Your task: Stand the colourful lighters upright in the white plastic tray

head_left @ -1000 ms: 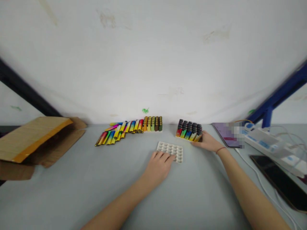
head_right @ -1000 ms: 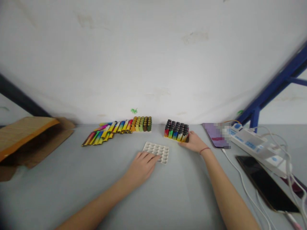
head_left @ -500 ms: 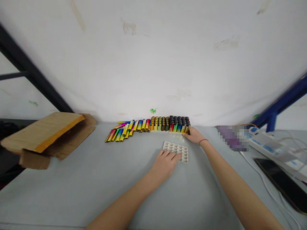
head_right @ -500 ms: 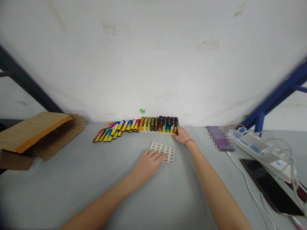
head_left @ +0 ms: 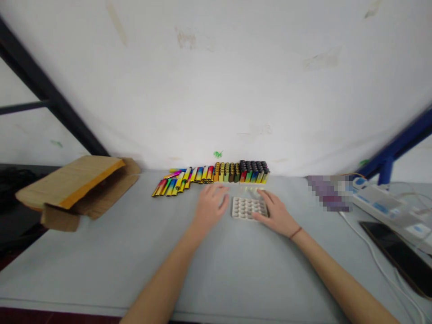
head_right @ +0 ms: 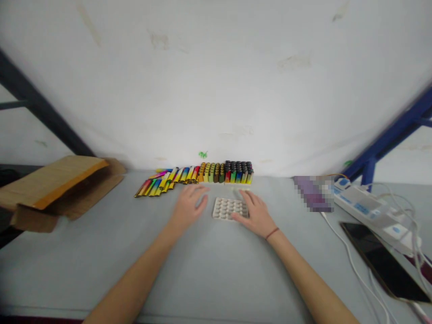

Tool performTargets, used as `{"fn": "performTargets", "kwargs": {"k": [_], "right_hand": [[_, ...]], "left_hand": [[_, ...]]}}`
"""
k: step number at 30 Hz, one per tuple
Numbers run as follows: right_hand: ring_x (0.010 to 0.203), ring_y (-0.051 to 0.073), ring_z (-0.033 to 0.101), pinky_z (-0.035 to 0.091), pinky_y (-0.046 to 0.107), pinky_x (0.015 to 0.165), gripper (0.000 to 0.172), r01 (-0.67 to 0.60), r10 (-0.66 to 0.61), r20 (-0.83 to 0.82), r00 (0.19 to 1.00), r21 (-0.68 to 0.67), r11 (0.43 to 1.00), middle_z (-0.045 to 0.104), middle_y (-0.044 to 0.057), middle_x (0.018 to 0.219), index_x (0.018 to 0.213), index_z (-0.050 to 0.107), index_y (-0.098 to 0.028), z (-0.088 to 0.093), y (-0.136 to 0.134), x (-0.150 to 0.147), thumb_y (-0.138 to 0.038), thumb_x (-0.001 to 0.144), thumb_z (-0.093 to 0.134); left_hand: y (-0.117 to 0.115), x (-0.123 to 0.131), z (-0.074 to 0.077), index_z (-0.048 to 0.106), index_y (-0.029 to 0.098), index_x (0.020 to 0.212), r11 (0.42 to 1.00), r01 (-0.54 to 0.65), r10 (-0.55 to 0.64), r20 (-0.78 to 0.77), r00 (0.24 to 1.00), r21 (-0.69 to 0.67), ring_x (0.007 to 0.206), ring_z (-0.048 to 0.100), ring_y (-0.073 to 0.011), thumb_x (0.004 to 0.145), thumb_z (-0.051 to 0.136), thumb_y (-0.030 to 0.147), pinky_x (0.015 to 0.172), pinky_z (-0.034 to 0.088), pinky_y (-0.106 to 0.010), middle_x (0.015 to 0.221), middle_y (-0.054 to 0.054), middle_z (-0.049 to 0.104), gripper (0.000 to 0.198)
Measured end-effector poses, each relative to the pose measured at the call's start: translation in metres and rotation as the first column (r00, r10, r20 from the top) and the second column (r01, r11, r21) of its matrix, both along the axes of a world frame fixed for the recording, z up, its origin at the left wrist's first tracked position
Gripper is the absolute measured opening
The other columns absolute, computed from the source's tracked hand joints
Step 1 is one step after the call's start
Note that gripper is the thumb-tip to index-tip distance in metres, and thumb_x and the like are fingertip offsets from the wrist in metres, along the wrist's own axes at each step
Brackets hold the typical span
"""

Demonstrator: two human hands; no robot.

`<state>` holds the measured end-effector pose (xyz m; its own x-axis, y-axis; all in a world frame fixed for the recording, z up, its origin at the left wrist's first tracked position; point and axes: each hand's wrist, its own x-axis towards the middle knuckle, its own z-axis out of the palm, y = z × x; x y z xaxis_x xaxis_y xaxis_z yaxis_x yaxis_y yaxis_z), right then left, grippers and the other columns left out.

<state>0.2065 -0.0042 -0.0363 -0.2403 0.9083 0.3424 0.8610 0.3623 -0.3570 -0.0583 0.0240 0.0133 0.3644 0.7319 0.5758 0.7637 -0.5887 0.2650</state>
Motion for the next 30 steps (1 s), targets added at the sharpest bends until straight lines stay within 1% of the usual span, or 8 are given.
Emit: {"fn": "performTargets", "kwargs": {"k": [1,3,6,9,12,18,24,30], "right_hand": [[0.13,0.032,0.043,0.034,0.051,0.106,0.076,-0.069,0.069,0.05,0.996,-0.016,0.998,0.047,0.017,0.141,0.144,0.036,-0.02,0.0,-0.011,-0.002,-0.063,0.083,0.053],[0.132,0.033,0.04,0.028,0.056,0.109,0.075,-0.09,0.094,0.111,0.989,-0.032,0.995,0.047,0.016,0.142,0.143,0.037,-0.022,0.0,-0.025,-0.004,-0.064,0.083,0.053],[0.131,0.032,0.042,0.027,0.056,0.109,0.072,-0.069,0.074,0.134,0.988,-0.044,0.997,0.049,0.017,0.14,0.142,0.04,-0.021,0.002,-0.031,-0.005,-0.062,0.085,0.051],[0.13,0.032,0.043,0.028,0.056,0.108,0.071,-0.064,0.069,0.133,0.989,-0.036,0.997,0.05,0.016,0.139,0.142,0.04,-0.022,0.003,-0.028,-0.006,-0.062,0.084,0.052],[0.13,0.033,0.043,0.028,0.056,0.108,0.071,-0.066,0.071,0.122,0.99,-0.037,0.997,0.05,0.016,0.139,0.142,0.039,-0.023,0.004,-0.028,-0.006,-0.062,0.085,0.051],[0.131,0.032,0.042,0.026,0.055,0.109,0.071,-0.065,0.07,0.116,0.991,-0.05,0.997,0.049,0.016,0.14,0.141,0.04,-0.021,0.003,-0.029,-0.006,-0.064,0.085,0.05],[0.131,0.032,0.042,0.027,0.056,0.109,0.072,-0.056,0.062,0.125,0.99,-0.046,0.997,0.049,0.015,0.14,0.142,0.04,-0.022,0.002,-0.029,-0.007,-0.064,0.085,0.05],[0.131,0.032,0.041,0.027,0.055,0.109,0.071,-0.071,0.074,0.121,0.99,-0.028,0.997,0.049,0.015,0.14,0.143,0.038,-0.024,0.001,-0.029,-0.006,-0.063,0.085,0.049]], "left_hand": [[0.011,-0.015,0.004,0.065,0.02,0.116,0.987,-0.16,0.16,0.034,0.987,0.019,0.112,0.053,-0.0238,0.094,0.042,0.031,0.101,0.04,-0.042,0.114,-0.011,0.062,0.034],[0.031,-0.047,0.007,0.059,0.017,0.127,0.891,-0.453,0.451,0.058,0.891,0.018,0.122,0.046,-0.0298,0.092,0.044,0.042,0.106,0.034,-0.047,0.127,-0.017,0.055,0.046],[0.052,-0.092,0.001,0.046,0.019,0.141,0.711,-0.697,0.697,-0.036,0.716,-0.092,0.137,0.028,-0.039,0.083,0.047,0.063,0.108,0.028,-0.056,0.149,-0.02,0.033,0.073],[0.059,-0.118,-0.012,0.034,0.022,0.148,0.66,-0.699,0.643,-0.275,0.715,-0.276,0.139,0.024,-0.0428,0.078,0.042,0.074,0.105,0.025,-0.065,0.154,-0.02,0.027,0.087],[0.056,-0.125,-0.02,0.035,0.023,0.147,0.679,-0.678,0.57,-0.38,0.729,-0.282,0.136,0.032,-0.0373,0.083,0.037,0.069,0.103,0.03,-0.062,0.152,-0.018,0.034,0.079],[0.037,-0.118,-0.02,0.047,0.019,0.14,0.705,-0.688,0.589,-0.399,0.703,-0.173,0.128,0.041,-0.0343,0.091,0.036,0.053,0.098,0.038,-0.056,0.147,-0.018,0.04,0.061],[-0.008,-0.114,-0.022,0.05,0.018,0.137,0.75,-0.647,0.55,-0.415,0.724,-0.134,0.125,0.046,-0.0325,0.093,0.035,0.043,0.097,0.041,-0.051,0.144,-0.017,0.045,0.054],[-0.044,-0.082,-0.03,0.052,0.023,0.136,0.802,-0.592,0.521,-0.386,0.761,-0.083,0.129,0.043,-0.0326,0.093,0.036,0.044,0.098,0.039,-0.051,0.143,-0.016,0.047,0.051]]}}
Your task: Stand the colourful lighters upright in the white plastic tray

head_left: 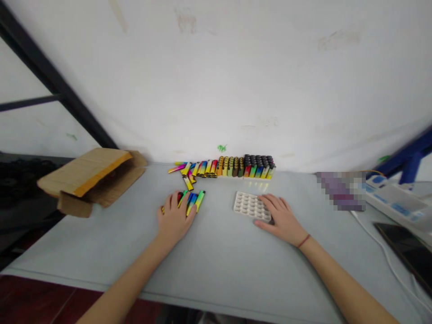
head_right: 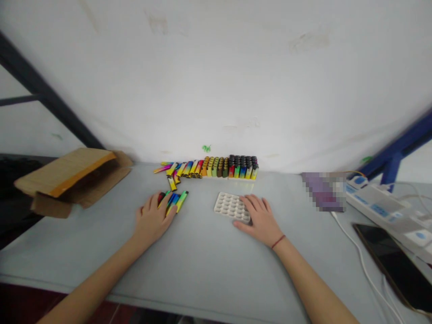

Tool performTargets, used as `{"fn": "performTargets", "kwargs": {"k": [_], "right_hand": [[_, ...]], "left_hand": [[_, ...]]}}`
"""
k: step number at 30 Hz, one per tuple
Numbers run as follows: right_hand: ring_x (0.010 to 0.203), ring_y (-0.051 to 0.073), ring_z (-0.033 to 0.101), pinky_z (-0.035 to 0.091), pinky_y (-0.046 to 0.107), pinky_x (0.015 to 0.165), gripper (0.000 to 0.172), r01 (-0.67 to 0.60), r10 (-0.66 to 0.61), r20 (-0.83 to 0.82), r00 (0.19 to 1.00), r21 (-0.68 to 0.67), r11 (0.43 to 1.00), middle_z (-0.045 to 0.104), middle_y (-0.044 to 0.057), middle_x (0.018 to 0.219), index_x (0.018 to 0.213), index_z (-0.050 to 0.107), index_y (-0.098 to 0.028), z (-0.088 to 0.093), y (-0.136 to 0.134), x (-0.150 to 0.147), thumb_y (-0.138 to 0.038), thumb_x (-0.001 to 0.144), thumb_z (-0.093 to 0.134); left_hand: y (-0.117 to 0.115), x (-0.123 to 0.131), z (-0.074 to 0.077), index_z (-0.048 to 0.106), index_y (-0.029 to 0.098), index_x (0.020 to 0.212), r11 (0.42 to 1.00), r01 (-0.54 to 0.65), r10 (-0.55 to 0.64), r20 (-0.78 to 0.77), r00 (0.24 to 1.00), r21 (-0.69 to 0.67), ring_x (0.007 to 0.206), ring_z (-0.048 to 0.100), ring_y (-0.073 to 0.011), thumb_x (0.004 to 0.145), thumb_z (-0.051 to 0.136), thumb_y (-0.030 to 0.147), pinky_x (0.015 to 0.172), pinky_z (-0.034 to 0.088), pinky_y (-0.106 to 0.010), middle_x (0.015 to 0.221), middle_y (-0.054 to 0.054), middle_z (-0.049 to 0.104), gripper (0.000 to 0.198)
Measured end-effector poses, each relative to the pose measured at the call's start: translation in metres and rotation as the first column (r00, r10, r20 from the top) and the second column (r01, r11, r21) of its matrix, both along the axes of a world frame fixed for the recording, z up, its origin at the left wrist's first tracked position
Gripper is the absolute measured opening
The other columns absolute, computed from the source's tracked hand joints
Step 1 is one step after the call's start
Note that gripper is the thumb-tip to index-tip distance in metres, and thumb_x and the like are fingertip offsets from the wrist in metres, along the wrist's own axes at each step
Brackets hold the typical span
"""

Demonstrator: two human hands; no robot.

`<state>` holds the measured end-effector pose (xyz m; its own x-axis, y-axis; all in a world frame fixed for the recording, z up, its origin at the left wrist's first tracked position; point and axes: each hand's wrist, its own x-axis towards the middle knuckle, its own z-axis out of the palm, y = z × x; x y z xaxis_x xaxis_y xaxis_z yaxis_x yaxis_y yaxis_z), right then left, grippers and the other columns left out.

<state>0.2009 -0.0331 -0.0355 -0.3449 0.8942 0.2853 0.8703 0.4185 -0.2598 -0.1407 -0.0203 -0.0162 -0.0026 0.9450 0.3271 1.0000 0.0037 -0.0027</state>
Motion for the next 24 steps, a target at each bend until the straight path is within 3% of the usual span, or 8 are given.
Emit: {"fn": "performTargets", "kwargs": {"k": [6,12,16,19,24], "right_hand": [[0.131,0.031,0.041,0.025,0.054,0.109,0.07,-0.004,0.004,-0.003,1.0,-0.015,1.0,0.049,0.015,0.14,0.141,0.039,-0.022,0.0,0.0,0.0,-0.064,0.086,0.049],[0.131,0.032,0.041,0.026,0.055,0.109,0.071,0.015,-0.015,0.006,1.0,-0.022,1.0,0.048,0.015,0.141,0.142,0.04,-0.022,0.002,0.0,-0.002,-0.064,0.085,0.049],[0.131,0.032,0.041,0.025,0.055,0.11,0.071,0.015,-0.015,0.007,1.0,-0.028,0.999,0.048,0.016,0.141,0.141,0.041,-0.022,0.003,0.0,-0.003,-0.064,0.085,0.049],[0.131,0.032,0.041,0.024,0.055,0.11,0.07,0.012,-0.012,-0.01,1.0,-0.024,1.0,0.049,0.016,0.141,0.141,0.041,-0.022,0.003,0.0,-0.003,-0.064,0.085,0.049],[0.131,0.032,0.041,0.025,0.056,0.109,0.07,0.011,-0.01,0.003,1.0,-0.037,0.999,0.049,0.017,0.141,0.14,0.042,-0.019,0.004,-0.001,-0.003,-0.063,0.086,0.05]], "left_hand": [[0.018,0.054,-0.009,0.051,0.016,0.138,0.997,-0.067,0.067,0.025,0.997,0.027,0.137,0.031,-0.044,0.094,0.035,0.043,0.1,0.026,-0.069,0.148,-0.025,0.038,0.054],[0.04,0.082,-0.008,0.043,0.014,0.143,0.996,-0.093,0.092,0.148,0.985,-0.002,0.139,0.025,-0.0471,0.093,0.035,0.049,0.099,0.026,-0.072,0.152,-0.026,0.029,0.061],[0.044,0.067,0.002,0.048,0.017,0.14,0.996,-0.087,0.083,0.19,0.978,0.012,0.14,0.026,-0.0409,0.095,0.031,0.044,0.101,0.03,-0.068,0.153,-0.019,0.032,0.055],[0.05,0.042,0.01,0.053,0.018,0.135,0.995,-0.097,0.091,0.201,0.975,0.021,0.133,0.038,-0.0371,0.094,0.034,0.037,0.099,0.04,-0.057,0.148,-0.018,0.04,0.049],[0.076,-0.001,0.018,0.053,0.024,0.136,0.98,-0.198,0.198,0.211,0.957,-0.02,0.122,0.046,-0.0372,0.093,0.036,0.036,0.093,0.045,-0.052,0.145,-0.017,0.042,0.047]]}}
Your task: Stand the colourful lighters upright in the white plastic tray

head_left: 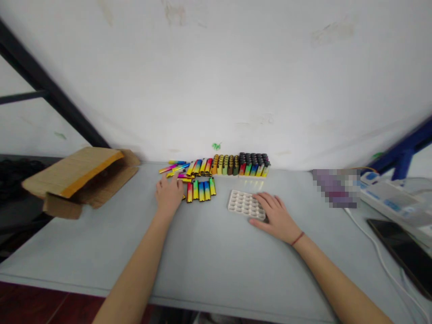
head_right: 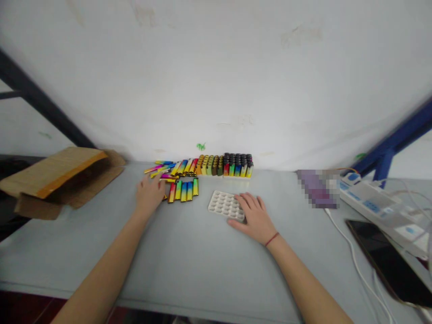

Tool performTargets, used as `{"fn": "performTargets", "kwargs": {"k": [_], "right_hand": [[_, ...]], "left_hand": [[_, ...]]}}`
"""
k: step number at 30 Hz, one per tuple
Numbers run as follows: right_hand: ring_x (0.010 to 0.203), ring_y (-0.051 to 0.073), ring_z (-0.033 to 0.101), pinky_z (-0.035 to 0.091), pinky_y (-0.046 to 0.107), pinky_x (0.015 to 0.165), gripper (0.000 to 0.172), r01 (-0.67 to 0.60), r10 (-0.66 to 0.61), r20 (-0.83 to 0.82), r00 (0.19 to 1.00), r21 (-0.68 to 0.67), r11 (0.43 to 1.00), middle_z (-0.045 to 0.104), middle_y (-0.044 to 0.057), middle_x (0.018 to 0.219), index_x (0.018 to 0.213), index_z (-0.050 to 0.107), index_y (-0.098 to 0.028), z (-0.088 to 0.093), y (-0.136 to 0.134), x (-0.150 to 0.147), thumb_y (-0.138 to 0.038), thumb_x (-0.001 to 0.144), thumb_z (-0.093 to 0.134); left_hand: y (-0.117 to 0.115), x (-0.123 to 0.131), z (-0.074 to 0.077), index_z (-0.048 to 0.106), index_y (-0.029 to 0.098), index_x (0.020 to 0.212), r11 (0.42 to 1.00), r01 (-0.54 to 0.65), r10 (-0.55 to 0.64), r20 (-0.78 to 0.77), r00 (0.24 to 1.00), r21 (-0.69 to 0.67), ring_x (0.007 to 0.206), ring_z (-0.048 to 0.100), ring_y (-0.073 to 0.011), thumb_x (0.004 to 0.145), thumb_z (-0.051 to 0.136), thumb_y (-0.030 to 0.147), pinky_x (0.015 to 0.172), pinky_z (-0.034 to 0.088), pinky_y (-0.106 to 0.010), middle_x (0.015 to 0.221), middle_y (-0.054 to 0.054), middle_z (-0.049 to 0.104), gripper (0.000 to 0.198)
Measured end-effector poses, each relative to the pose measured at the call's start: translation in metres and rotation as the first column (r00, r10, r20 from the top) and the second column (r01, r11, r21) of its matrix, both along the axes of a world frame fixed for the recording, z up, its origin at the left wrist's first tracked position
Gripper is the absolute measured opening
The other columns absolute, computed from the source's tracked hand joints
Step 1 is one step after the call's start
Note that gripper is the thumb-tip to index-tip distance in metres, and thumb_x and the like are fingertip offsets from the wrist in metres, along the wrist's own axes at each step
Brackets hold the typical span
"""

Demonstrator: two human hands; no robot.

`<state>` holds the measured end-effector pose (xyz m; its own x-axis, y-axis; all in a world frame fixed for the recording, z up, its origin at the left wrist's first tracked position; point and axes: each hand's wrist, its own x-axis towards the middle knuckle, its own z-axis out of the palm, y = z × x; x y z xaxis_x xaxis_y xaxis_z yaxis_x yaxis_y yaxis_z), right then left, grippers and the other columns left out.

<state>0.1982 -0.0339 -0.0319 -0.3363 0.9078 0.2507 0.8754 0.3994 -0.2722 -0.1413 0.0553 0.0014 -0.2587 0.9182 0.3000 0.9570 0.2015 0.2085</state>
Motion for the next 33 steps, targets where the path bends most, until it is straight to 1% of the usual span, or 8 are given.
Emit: {"fn": "performTargets", "kwargs": {"k": [4,13,16,19,22,25,29,33], "right_hand": [[0.132,0.032,0.041,0.026,0.056,0.11,0.07,0.009,-0.009,0.019,1.0,-0.007,1.0,0.048,0.016,0.141,0.14,0.041,-0.018,0.001,0.0,0.0,-0.062,0.086,0.05],[0.132,0.031,0.04,0.025,0.056,0.11,0.07,0.008,-0.008,0.016,1.0,-0.006,1.0,0.048,0.016,0.141,0.141,0.041,-0.019,0.002,-0.002,0.0,-0.063,0.086,0.05],[0.133,0.031,0.04,0.025,0.055,0.11,0.07,0.004,-0.004,0.017,1.0,0.001,1.0,0.048,0.016,0.141,0.14,0.041,-0.019,0.002,-0.003,0.001,-0.062,0.086,0.05],[0.132,0.031,0.04,0.026,0.055,0.11,0.069,-0.002,0.001,0.016,1.0,0.007,1.0,0.048,0.016,0.141,0.141,0.04,-0.02,0.003,-0.003,0.0,-0.062,0.086,0.05],[0.132,0.031,0.04,0.026,0.055,0.11,0.07,0.003,-0.003,0.003,1.0,0.005,1.0,0.048,0.016,0.141,0.141,0.04,-0.02,0.004,-0.004,0.0,-0.061,0.086,0.051],[0.133,0.031,0.04,0.026,0.056,0.11,0.071,0.006,-0.006,-0.017,1.0,-0.002,1.0,0.048,0.016,0.142,0.141,0.038,-0.019,0.004,-0.004,0.0,-0.06,0.086,0.052],[0.133,0.032,0.04,0.026,0.056,0.11,0.071,0.004,-0.005,-0.036,0.999,-0.017,1.0,0.048,0.017,0.142,0.141,0.038,-0.017,0.003,-0.002,0.001,-0.06,0.085,0.053],[0.133,0.032,0.04,0.025,0.057,0.11,0.071,0.003,-0.004,-0.04,0.999,-0.029,1.0,0.048,0.017,0.141,0.14,0.039,-0.017,0.004,-0.002,0.0,-0.06,0.085,0.053]], "left_hand": [[0.017,-0.022,-0.002,0.059,0.031,0.129,0.981,0.15,-0.146,0.036,0.989,-0.124,0.114,0.054,-0.0333,0.092,0.039,0.041,0.093,0.045,-0.048,0.13,-0.013,0.055,0.044],[0.026,-0.052,-0.01,0.07,0.017,0.102,0.941,0.335,-0.315,0.237,0.919,-0.05,0.087,0.061,-0.0241,0.08,0.056,0.046,0.082,0.05,-0.036,0.096,-0.01,0.063,0.04],[0.024,-0.058,-0.005,0.07,0.017,0.092,0.92,0.389,-0.383,0.336,0.861,0.053,0.085,0.061,-0.0239,0.079,0.055,0.05,0.084,0.05,-0.038,0.096,-0.01,0.065,0.039],[0.021,-0.052,-0.002,0.067,0.018,0.095,0.921,0.318,-0.388,0.487,0.783,0.223,0.09,0.062,-0.0239,0.076,0.059,0.054,0.086,0.049,-0.039,0.101,-0.009,0.068,0.041],[0.018,-0.035,-0.001,0.066,0.017,0.095,0.915,0.177,-0.394,0.715,0.578,0.361,0.089,0.063,-0.0224,0.066,0.07,0.054,0.084,0.05,-0.036,0.095,-0.007,0.069,0.047],[0.012,-0.011,0.003,0.063,0.015,0.089,0.921,0.076,-0.389,0.878,0.279,0.383,0.081,0.064,-0.0193,0.06,0.077,0.052,0.079,0.051,-0.033,0.084,-0.005,0.068,0.049],[0.0,0.026,0.02,0.056,0.021,0.092,0.939,0.128,-0.301,0.944,-0.139,0.318,0.066,0.063,-0.0121,0.07,0.072,0.053,0.066,0.052,-0.027,0.079,0.002,0.064,0.042],[-0.006,0.059,0.036,0.054,0.023,0.095,0.918,0.302,-0.145,0.927,-0.347,0.257,0.042,0.044,-0.0057,0.082,0.058,0.057,0.044,0.04,-0.017,0.057,0.008,0.048,0.037]]}}
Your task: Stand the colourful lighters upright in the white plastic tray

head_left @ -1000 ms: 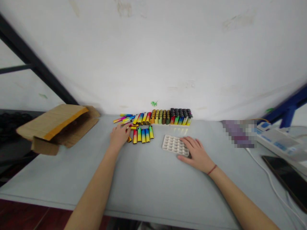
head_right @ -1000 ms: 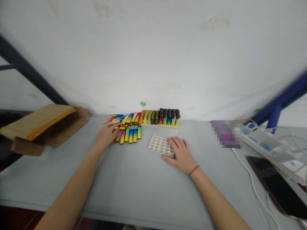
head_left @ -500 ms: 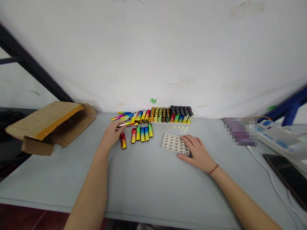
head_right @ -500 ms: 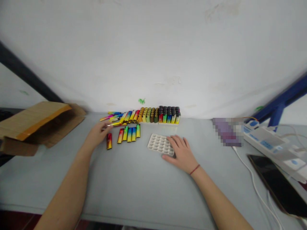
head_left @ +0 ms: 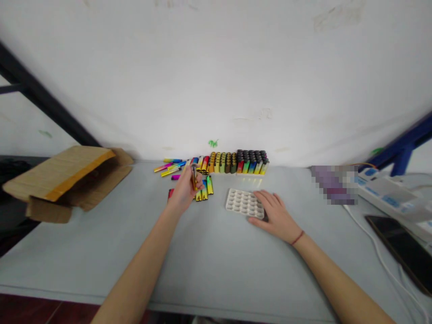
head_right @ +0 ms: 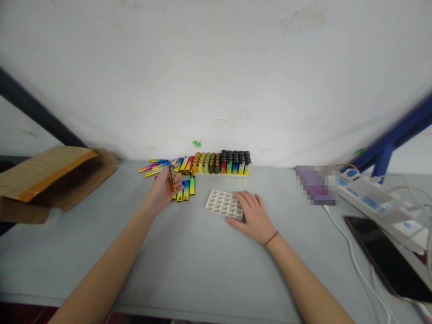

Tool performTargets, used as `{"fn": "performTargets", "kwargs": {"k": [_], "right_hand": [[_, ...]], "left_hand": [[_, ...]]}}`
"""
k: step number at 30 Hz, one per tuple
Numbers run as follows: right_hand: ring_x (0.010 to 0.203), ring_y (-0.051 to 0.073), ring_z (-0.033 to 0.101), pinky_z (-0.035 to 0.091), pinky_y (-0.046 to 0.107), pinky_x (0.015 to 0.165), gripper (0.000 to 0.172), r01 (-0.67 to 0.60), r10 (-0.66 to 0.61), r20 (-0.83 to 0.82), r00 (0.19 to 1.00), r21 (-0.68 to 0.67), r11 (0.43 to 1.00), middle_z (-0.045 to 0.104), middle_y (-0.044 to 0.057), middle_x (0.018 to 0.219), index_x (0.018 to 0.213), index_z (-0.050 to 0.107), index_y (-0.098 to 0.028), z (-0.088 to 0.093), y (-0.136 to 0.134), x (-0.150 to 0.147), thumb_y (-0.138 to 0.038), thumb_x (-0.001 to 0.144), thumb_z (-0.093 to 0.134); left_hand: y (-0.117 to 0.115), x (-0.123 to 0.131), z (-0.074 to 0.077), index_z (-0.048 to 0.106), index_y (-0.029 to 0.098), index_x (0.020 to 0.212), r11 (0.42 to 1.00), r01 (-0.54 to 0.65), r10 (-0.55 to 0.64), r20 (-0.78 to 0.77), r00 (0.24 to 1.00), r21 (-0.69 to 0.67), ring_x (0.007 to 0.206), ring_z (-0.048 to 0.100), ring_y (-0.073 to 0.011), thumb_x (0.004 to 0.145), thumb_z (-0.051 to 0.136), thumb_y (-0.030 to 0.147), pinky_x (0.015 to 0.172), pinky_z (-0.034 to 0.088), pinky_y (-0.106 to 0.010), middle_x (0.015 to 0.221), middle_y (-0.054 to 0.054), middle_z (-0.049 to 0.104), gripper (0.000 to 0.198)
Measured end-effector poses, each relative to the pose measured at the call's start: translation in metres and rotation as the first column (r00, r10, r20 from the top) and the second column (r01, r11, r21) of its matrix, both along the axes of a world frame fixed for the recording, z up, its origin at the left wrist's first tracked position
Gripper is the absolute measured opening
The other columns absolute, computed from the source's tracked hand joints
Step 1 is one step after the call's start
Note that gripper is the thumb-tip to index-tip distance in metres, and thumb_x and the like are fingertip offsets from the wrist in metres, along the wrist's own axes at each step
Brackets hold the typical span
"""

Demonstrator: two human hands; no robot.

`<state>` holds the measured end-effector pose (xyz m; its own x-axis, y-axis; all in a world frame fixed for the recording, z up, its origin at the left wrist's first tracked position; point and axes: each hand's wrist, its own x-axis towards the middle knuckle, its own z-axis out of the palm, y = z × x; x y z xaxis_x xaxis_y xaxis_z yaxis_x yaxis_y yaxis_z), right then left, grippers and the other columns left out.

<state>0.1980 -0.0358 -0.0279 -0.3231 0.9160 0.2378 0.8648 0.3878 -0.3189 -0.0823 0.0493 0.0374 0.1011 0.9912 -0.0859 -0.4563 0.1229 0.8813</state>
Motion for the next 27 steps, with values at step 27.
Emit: {"fn": "performTargets", "kwargs": {"k": [27], "right_hand": [[0.13,0.034,0.044,0.033,0.056,0.108,0.08,-0.019,0.023,-0.1,0.995,0.039,0.999,0.047,0.021,0.139,0.143,0.032,-0.014,-0.001,0.0,0.008,-0.056,0.081,0.059]], "left_hand": [[-0.023,0.043,-0.016,0.032,0.021,0.047,0.979,-0.087,0.079,-0.05,0.996,-0.186,0.03,0.016,-0.005,0.083,0.037,0.058,0.031,0.013,-0.018,0.038,0.008,0.02,0.052]]}}
